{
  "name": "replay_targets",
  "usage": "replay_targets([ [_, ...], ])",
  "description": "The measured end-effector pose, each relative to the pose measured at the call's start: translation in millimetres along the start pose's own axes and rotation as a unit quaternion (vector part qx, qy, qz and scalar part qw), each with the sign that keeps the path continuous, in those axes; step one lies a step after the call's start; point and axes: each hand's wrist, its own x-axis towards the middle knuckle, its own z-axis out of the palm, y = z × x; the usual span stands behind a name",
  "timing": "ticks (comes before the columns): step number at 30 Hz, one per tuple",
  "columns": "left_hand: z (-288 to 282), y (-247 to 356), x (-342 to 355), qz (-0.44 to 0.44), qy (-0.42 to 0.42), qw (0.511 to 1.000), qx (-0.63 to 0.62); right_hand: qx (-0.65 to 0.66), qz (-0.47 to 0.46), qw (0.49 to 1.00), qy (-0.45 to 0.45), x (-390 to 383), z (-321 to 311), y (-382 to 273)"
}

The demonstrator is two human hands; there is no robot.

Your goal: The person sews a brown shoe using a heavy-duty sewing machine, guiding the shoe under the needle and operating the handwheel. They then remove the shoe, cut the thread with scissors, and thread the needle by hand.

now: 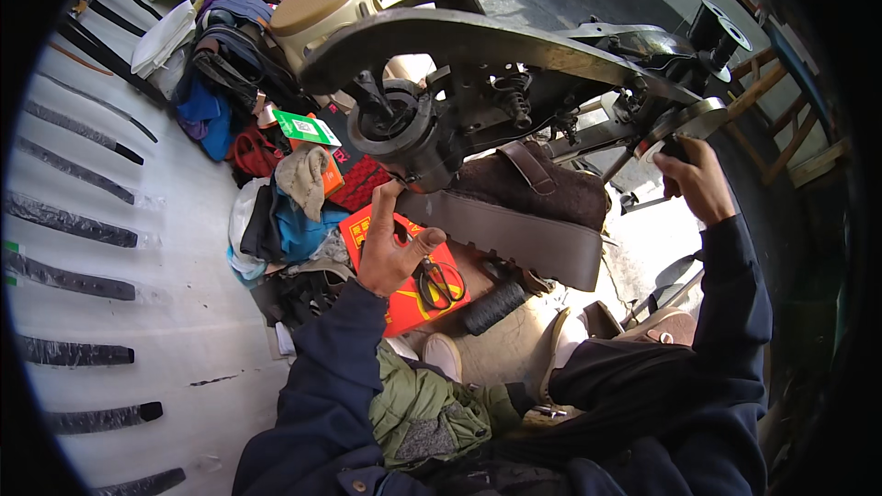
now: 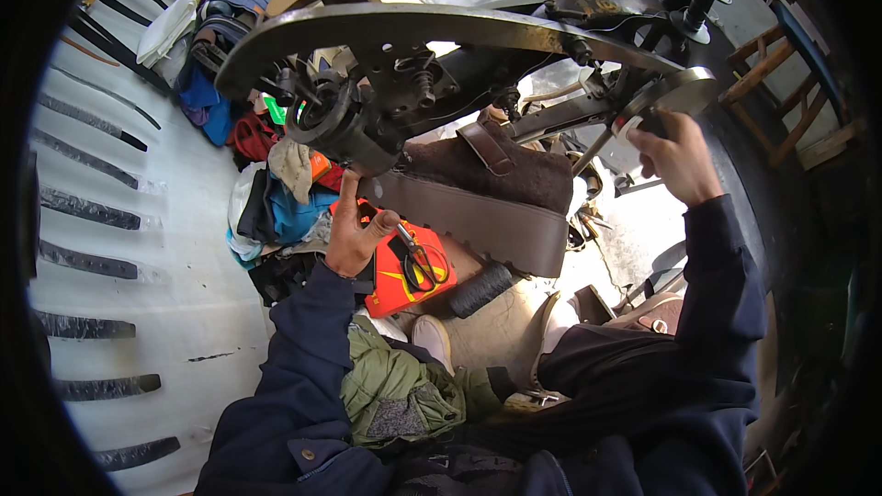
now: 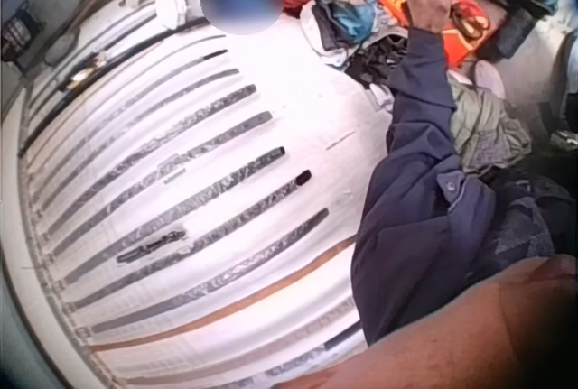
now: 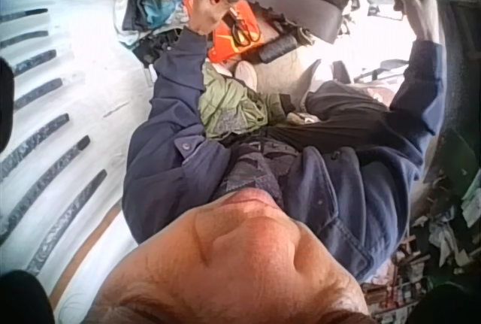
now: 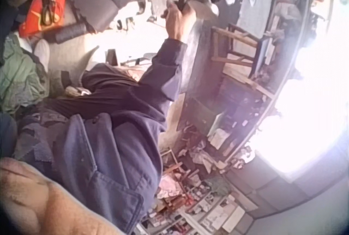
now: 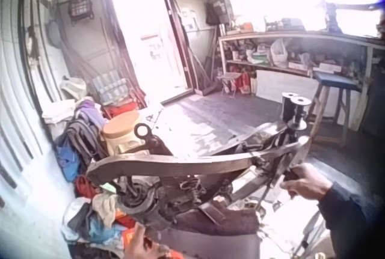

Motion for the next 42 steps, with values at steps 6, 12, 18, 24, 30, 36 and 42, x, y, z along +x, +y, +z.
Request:
replay_targets([
  [6,1.2,-2.4,0.8,0.027,0.001,1.000,0.000,-0.026,-0.033,0.968,0.248,30.1,-55.5,32.7],
  [12,1.6,-1.7,0.8,0.029,-0.002,1.000,0.003,-0.076,0.017,0.960,0.269,50.6,-62.3,104.5],
  [18,3.3,-1.1,2.0,0.036,-0.001,0.999,-0.012,-0.210,0.050,0.971,0.106,36.5,2.4,114.2],
  [24,1.9,0.1,3.1,0.073,0.011,0.996,0.043,-0.077,0.080,0.994,0.000,27.0,36.9,94.6],
  [30,2.2,1.5,3.1,0.069,0.009,0.997,0.042,-0.028,0.088,0.996,-0.015,10.9,44.6,44.0],
  [36,5.9,-2.2,1.0,0.038,0.012,0.999,-0.025,0.012,-0.075,0.993,0.085,-4.0,2.0,-7.8],
  [42,6.2,-1.4,0.5,0.064,0.014,0.998,0.019,-0.112,-0.051,0.951,0.282,32.4,-57.3,45.3],
])
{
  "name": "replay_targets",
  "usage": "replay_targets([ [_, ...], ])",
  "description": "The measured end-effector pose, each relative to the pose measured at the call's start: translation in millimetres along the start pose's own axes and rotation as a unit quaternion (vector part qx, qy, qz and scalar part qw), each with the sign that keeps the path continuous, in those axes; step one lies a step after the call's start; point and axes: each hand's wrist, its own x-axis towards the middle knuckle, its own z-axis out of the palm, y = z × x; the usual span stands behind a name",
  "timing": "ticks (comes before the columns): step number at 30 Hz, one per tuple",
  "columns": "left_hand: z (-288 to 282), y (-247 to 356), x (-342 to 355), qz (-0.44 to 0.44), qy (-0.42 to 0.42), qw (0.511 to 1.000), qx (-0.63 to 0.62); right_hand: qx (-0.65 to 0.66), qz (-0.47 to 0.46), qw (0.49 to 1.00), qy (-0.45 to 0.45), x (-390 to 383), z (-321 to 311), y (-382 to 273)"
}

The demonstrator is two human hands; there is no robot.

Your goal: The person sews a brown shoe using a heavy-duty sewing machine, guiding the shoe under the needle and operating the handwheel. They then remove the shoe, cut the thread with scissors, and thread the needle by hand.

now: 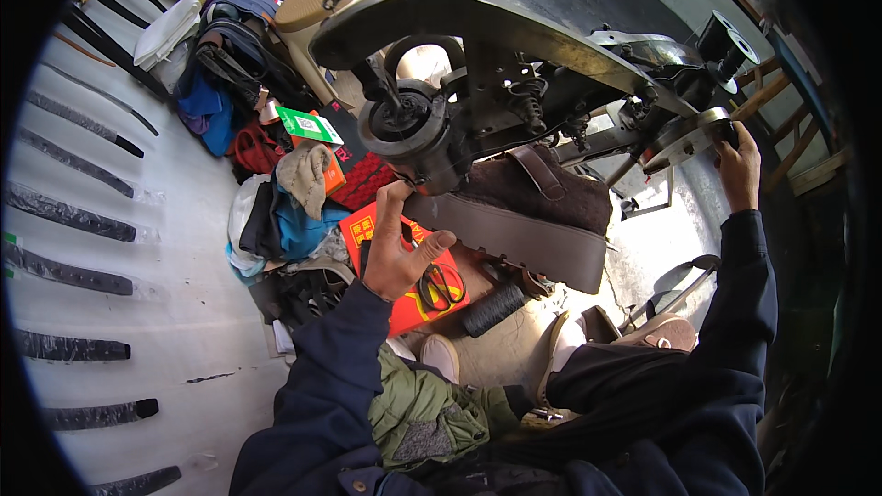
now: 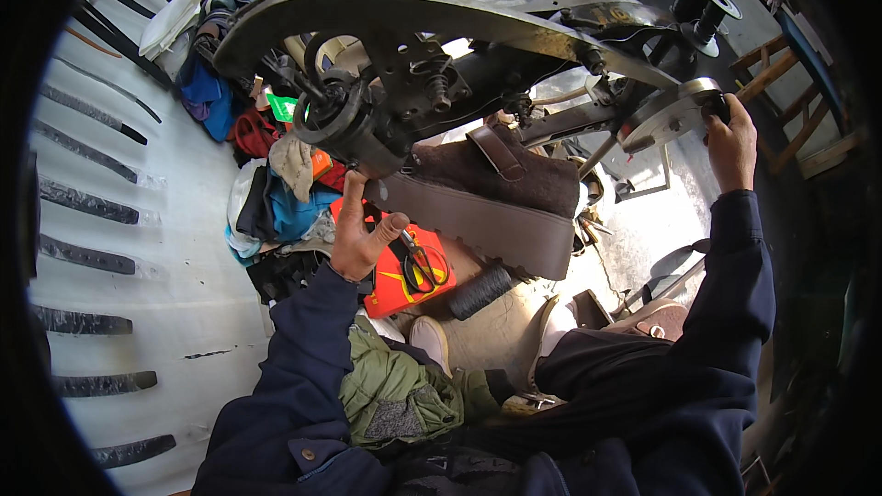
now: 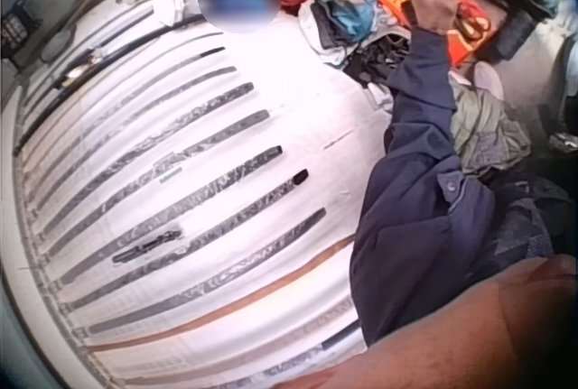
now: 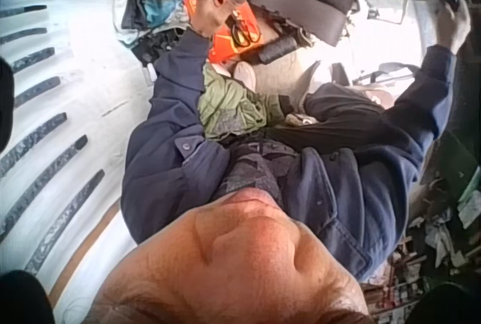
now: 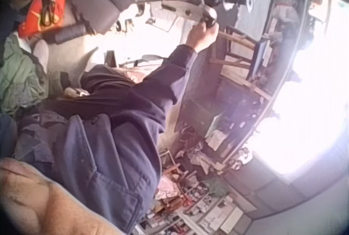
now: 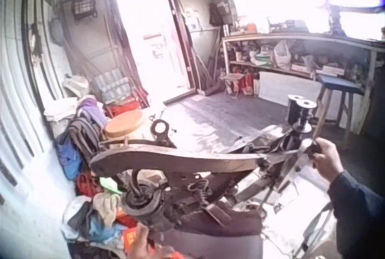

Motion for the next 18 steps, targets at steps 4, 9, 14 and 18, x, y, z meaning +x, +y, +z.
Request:
replay_targets([
  [4,-1.4,-0.6,1.5,0.018,-0.001,0.999,0.036,-0.022,0.065,0.997,-0.022,8.0,16.1,55.2],
  [9,-1.2,0.4,-0.6,-0.002,-0.001,1.000,0.017,0.001,0.119,0.971,-0.210,-35.0,60.7,56.5],
  [14,-3.3,0.2,2.2,0.019,-0.004,0.999,0.040,0.081,0.141,0.929,-0.332,-60.8,74.4,4.8],
  [18,-3.2,-0.3,2.6,0.029,-0.005,0.999,0.038,0.072,0.152,0.934,-0.315,-65.6,70.7,-18.0],
])
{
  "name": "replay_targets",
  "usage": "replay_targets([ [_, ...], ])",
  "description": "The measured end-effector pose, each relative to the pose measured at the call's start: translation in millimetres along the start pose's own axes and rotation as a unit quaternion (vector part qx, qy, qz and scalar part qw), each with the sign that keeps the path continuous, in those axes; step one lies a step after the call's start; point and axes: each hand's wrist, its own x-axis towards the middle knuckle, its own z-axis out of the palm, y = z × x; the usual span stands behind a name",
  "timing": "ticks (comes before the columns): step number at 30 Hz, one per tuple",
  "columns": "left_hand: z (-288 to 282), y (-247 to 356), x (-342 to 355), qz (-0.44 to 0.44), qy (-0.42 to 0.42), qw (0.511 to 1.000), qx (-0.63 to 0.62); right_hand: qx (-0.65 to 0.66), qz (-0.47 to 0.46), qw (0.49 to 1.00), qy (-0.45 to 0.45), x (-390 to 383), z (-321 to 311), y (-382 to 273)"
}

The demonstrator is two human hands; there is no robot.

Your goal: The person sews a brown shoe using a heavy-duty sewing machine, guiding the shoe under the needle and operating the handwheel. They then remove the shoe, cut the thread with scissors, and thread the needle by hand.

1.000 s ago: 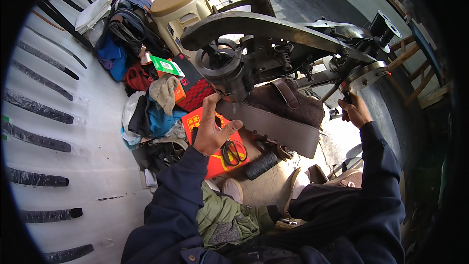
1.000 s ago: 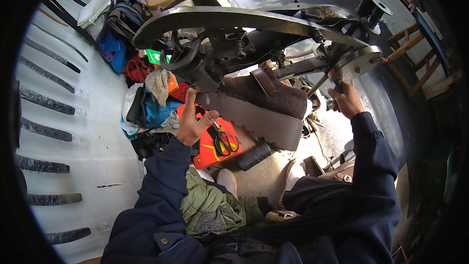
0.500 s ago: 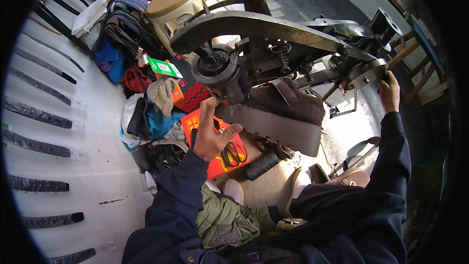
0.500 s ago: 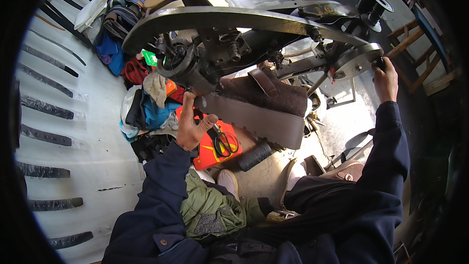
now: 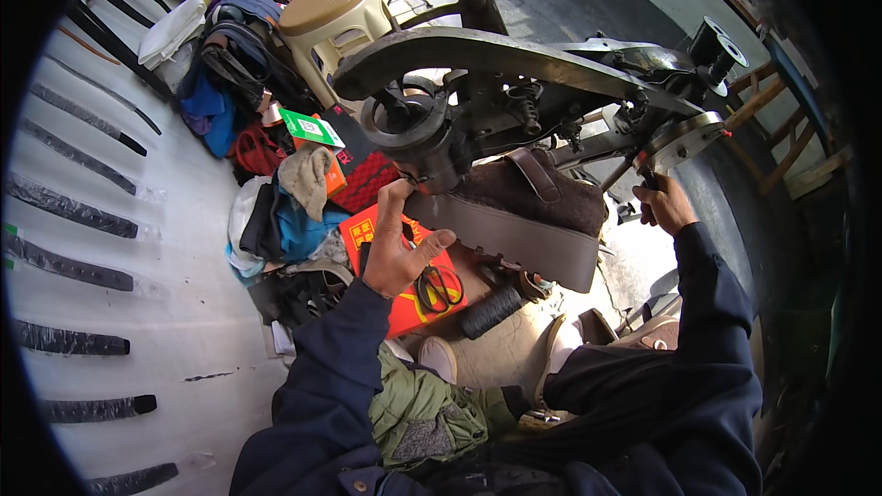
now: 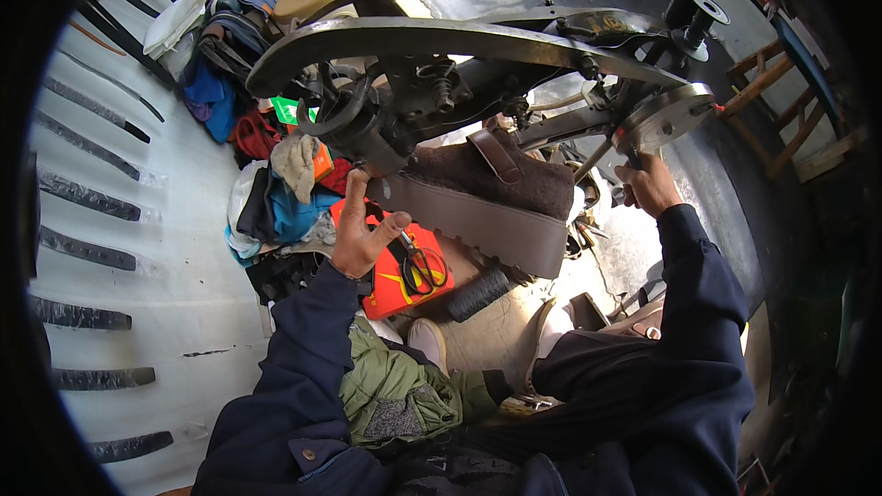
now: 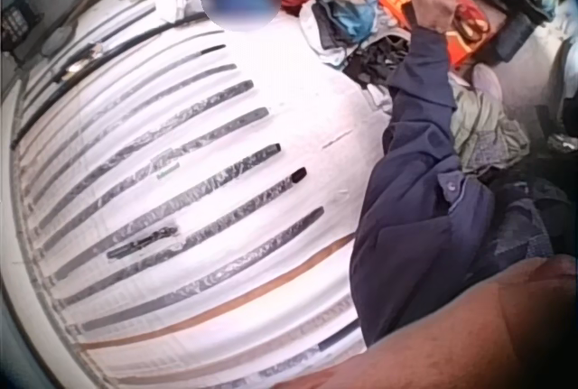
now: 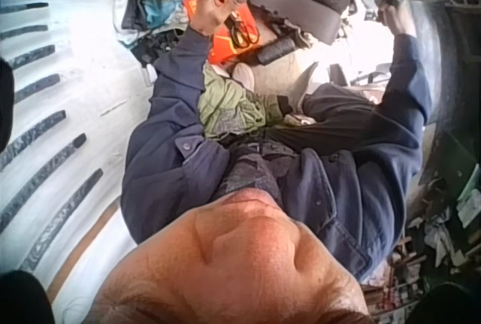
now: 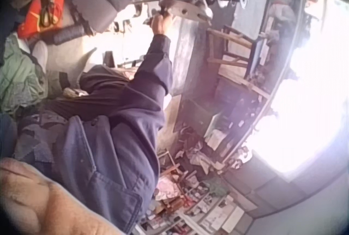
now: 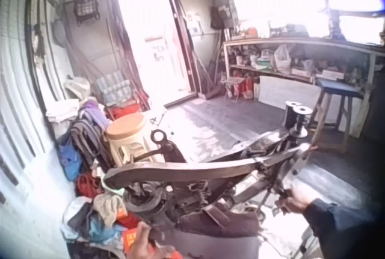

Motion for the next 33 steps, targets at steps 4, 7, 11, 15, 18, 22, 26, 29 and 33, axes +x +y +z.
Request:
replay_targets([
  [4,-1.5,0.6,-0.6,-0.014,-0.007,1.000,0.008,0.014,0.000,1.000,0.006,2.9,1.4,7.7],
  [7,-2.7,0.9,1.1,-0.017,-0.013,1.000,0.007,0.011,-0.004,1.000,0.022,7.9,4.1,20.4],
  [11,-2.5,1.4,1.4,-0.039,-0.017,0.999,-0.031,0.150,0.148,0.977,0.021,1.6,18.3,28.9],
  [15,-3.2,0.3,2.7,-0.030,-0.017,0.998,-0.052,0.193,0.072,0.974,-0.100,-16.3,42.6,6.1],
  [18,-4.0,0.1,4.1,-0.016,-0.013,0.999,-0.040,0.126,-0.094,0.984,-0.088,-25.6,55.8,-35.6],
  [22,-4.3,1.8,4.3,-0.019,0.012,0.998,-0.051,0.093,-0.174,0.973,-0.116,-44.1,68.6,-89.0],
  [26,-6.9,-0.7,10.7,-0.084,0.009,0.979,-0.186,0.033,-0.166,0.972,-0.165,-47.4,73.1,-115.6],
  [29,-12.1,-1.0,16.4,-0.110,-0.021,0.962,-0.248,0.061,-0.149,0.959,-0.233,-40.3,77.7,-120.1],
  [33,-8.9,5.9,28.2,-0.061,-0.003,0.978,-0.198,0.019,-0.114,0.951,-0.287,-31.4,78.6,-123.4],
])
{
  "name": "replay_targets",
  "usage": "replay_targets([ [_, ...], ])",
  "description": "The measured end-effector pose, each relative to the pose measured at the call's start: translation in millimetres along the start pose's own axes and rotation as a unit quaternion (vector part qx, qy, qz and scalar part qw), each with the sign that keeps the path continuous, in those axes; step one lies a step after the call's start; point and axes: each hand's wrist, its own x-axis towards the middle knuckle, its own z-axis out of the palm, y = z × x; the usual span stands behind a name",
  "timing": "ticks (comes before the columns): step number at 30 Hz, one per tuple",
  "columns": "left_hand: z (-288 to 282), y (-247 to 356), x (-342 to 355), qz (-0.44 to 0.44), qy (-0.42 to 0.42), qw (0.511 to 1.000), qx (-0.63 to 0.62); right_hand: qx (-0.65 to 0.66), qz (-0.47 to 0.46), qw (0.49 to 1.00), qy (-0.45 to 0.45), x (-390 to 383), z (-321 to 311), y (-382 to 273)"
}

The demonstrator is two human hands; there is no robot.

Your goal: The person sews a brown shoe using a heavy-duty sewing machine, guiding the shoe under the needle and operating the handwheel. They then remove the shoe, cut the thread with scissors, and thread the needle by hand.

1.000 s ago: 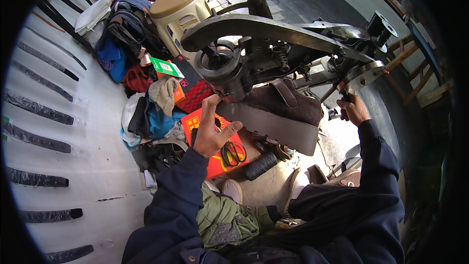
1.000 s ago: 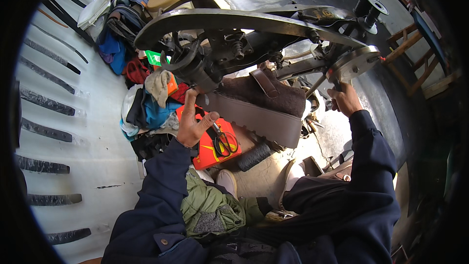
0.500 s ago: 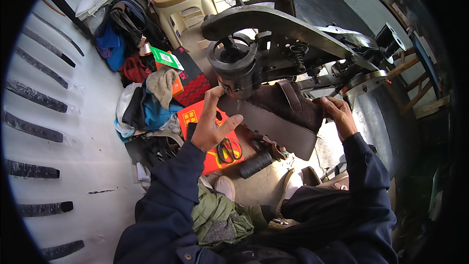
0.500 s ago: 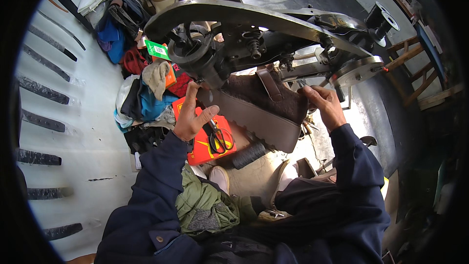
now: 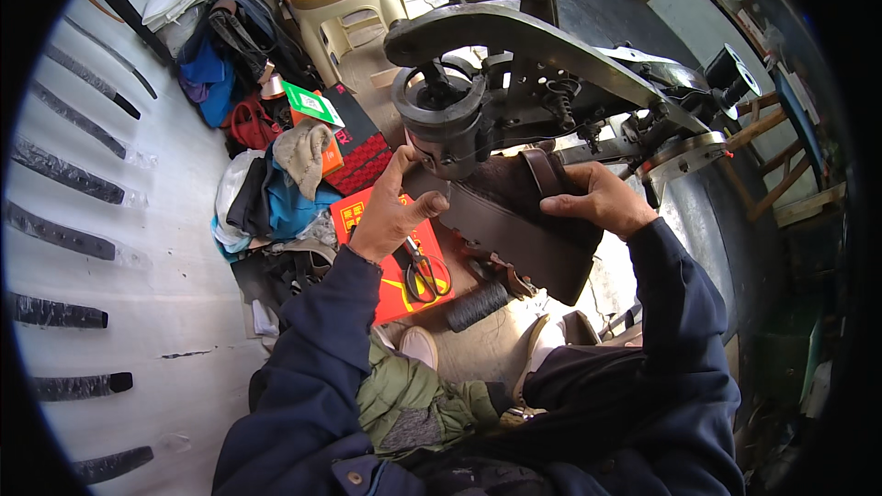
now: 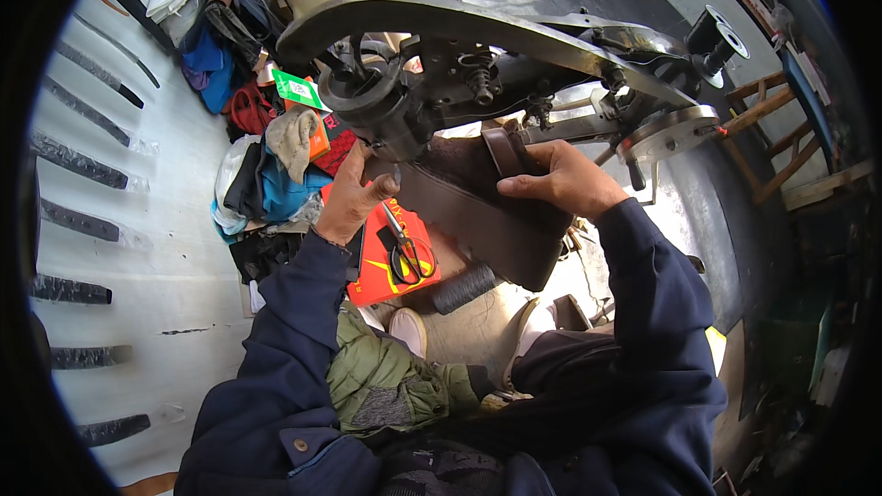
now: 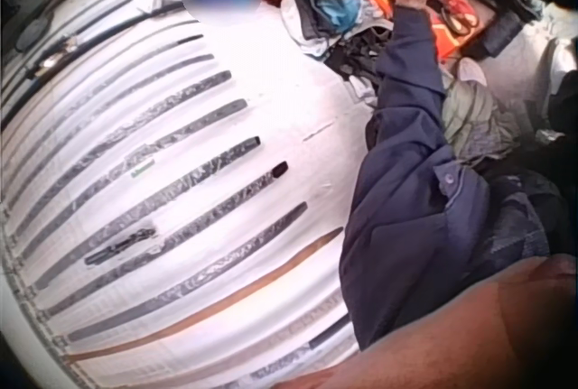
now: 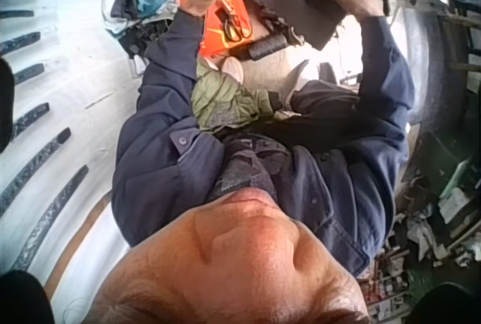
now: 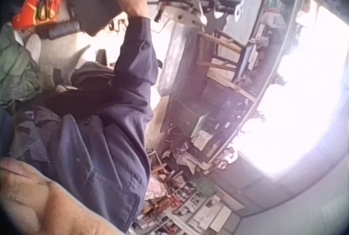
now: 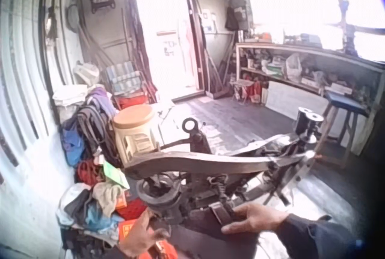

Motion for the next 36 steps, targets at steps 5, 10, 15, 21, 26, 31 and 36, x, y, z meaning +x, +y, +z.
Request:
replay_targets([
  [5,27.7,9.6,9.2,0.072,0.099,0.989,0.083,0.042,0.024,0.998,-0.038,5.9,2.9,-5.2],
  [10,31.5,20.8,8.1,0.149,0.192,0.938,0.249,0.098,0.037,0.993,-0.050,10.7,6.7,-0.1],
  [15,42.1,27.1,-24.5,0.144,0.210,0.928,0.272,0.119,0.054,0.991,-0.043,13.8,4.2,6.9],
  [21,40.6,15.0,-34.4,0.184,0.198,0.921,0.279,0.095,0.072,0.992,-0.026,17.3,3.2,7.8],
  [26,28.1,-1.2,-30.7,0.027,0.223,0.971,0.081,0.102,0.057,0.993,-0.029,16.6,1.9,6.9],
  [31,31.6,-5.7,-32.0,-0.192,0.124,0.927,-0.299,0.055,0.040,0.998,-0.017,12.4,4.8,1.0],
  [36,30.4,-3.9,-29.2,-0.202,0.111,0.930,-0.286,-0.100,-0.078,0.984,0.129,-30.7,-20.9,14.4],
])
